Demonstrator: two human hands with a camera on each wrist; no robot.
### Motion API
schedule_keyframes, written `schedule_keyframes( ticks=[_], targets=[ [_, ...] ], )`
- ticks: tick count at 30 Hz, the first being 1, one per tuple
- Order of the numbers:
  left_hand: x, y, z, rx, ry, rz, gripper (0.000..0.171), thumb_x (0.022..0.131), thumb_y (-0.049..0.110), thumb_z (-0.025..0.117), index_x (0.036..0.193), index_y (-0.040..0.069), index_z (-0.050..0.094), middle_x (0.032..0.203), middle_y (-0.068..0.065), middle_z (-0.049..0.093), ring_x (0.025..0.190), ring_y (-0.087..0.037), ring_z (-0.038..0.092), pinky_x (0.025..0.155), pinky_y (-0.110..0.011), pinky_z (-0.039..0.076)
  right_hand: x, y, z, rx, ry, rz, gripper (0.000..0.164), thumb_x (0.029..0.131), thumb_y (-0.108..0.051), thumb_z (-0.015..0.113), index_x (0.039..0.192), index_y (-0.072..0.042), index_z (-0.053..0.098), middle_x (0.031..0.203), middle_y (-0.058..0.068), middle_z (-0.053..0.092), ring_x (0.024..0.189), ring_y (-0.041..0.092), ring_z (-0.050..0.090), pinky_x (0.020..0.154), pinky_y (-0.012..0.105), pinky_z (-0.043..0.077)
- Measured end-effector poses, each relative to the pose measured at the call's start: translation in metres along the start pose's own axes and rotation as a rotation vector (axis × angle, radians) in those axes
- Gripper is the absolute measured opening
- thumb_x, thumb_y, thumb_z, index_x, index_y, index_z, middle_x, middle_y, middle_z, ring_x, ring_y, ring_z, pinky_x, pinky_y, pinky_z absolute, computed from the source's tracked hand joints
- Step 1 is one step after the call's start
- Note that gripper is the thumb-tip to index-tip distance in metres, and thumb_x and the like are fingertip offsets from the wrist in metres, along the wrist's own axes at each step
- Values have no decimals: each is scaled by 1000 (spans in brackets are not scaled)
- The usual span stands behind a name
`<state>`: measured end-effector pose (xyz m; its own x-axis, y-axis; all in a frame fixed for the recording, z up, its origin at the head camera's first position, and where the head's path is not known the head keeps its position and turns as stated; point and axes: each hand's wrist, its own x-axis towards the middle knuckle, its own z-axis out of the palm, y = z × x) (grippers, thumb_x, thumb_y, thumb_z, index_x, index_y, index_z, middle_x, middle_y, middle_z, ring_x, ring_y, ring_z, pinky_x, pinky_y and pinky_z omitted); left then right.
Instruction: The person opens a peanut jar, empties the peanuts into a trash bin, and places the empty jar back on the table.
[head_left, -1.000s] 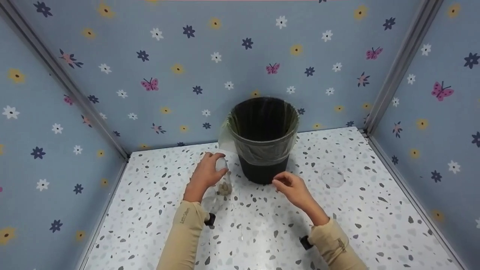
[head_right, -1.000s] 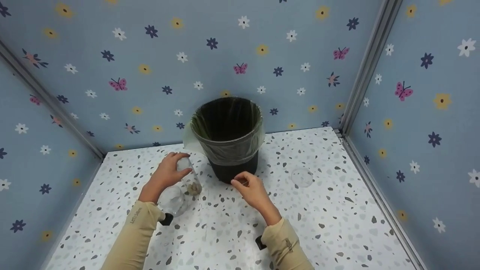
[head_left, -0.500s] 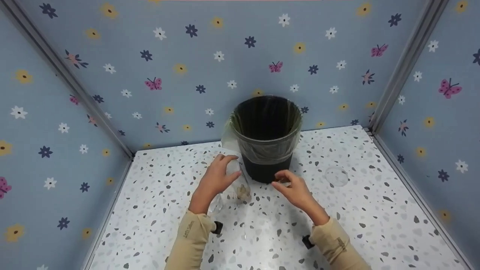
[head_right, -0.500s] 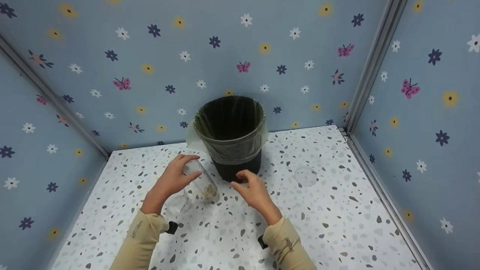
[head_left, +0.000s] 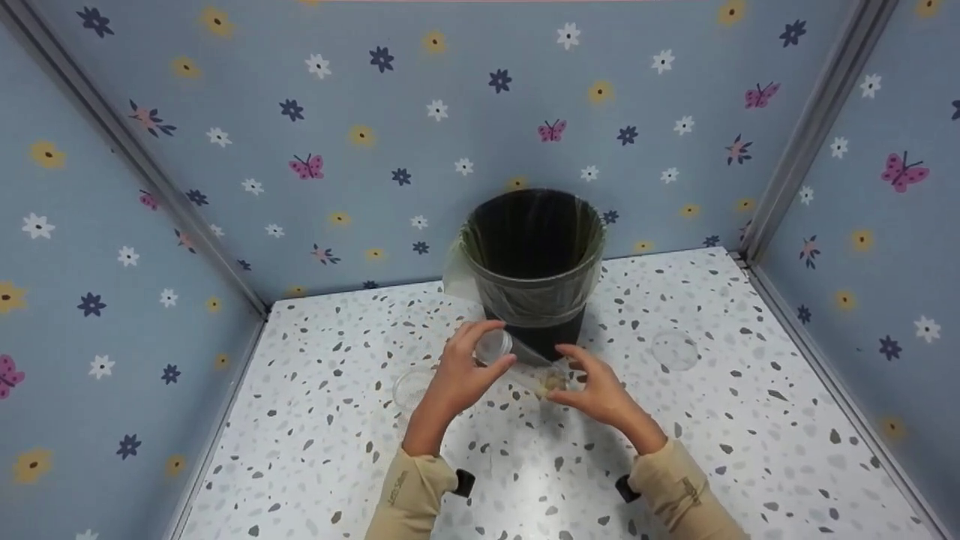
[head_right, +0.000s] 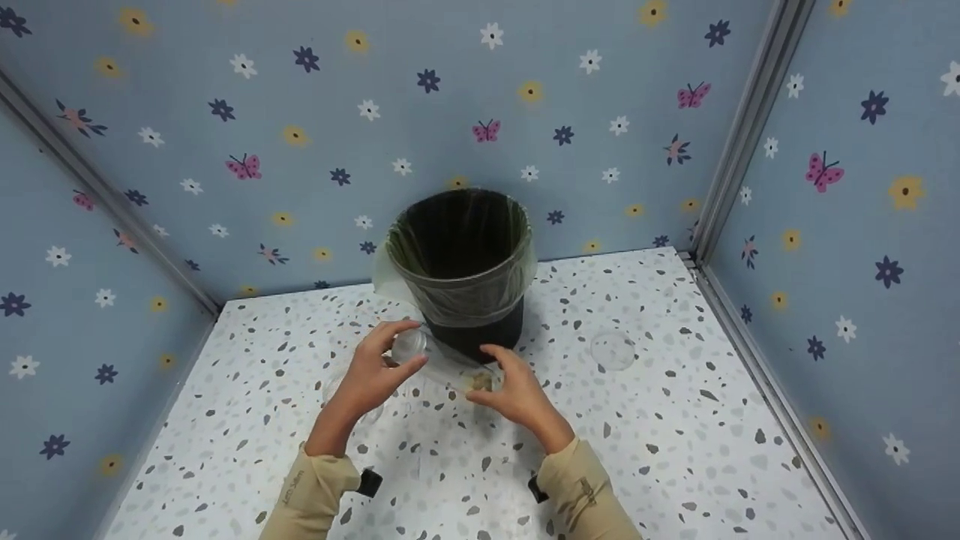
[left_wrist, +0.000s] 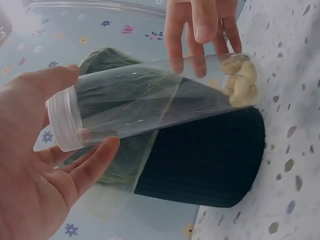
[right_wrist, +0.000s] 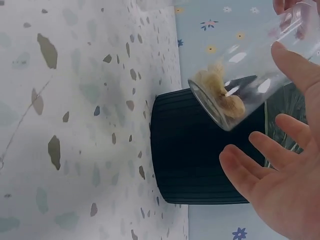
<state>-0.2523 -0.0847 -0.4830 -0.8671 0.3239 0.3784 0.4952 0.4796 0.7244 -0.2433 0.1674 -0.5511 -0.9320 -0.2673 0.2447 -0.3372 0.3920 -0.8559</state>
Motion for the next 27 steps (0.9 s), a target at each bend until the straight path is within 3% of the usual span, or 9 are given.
schedule_keyframes(
  ticks=[6, 11, 16, 21, 27],
  targets=[
    [-5, -3, 15, -54, 72, 33, 46, 89, 39, 71, 131, 25, 57, 120, -3, 55, 98, -14, 55, 68, -30, 53, -3, 2, -4, 12, -2, 3, 70, 75, -10, 85, 136, -2, 51, 134, 16, 53, 118, 41, 52, 93, 51, 47],
    [-6, -4, 24, -107, 104, 43, 47, 88, 36, 73, 131, 23, 58, 117, -2, 56, 95, -15, 56, 68, -31, 54, -5, 8, -5, -90, 27, 9, 65, 74, -6, 85, 132, 0, 55, 129, 16, 56, 116, 33, 54, 91, 48, 48],
    [-8, -3, 25, -138, 43, 27, 51, 89, 40, 71, 134, 22, 55, 118, -4, 54, 96, -18, 56, 72, -30, 55, -8, 12, -4, -122, 52, 6, 59, 72, -6, 85, 126, -1, 60, 120, 16, 61, 106, 28, 58, 87, 47, 49],
    [-11, -2, 19, -124, -41, 15, 60, 90, 31, 70, 144, 20, 46, 131, -7, 49, 113, -20, 53, 81, -36, 54, -10, 13, -2, -132, 95, -2, 58, 71, -6, 86, 124, -2, 61, 118, 11, 62, 103, 26, 59, 83, 46, 51],
    [-11, 0, 13, -67, -56, 119, 66, 87, 15, 68, 146, 26, 42, 139, 0, 43, 125, -20, 45, 87, -41, 48, -10, 14, -2, -129, 114, -14, 59, 70, -5, 87, 123, -3, 61, 120, 15, 61, 103, 29, 59, 84, 46, 50]
  ],
)
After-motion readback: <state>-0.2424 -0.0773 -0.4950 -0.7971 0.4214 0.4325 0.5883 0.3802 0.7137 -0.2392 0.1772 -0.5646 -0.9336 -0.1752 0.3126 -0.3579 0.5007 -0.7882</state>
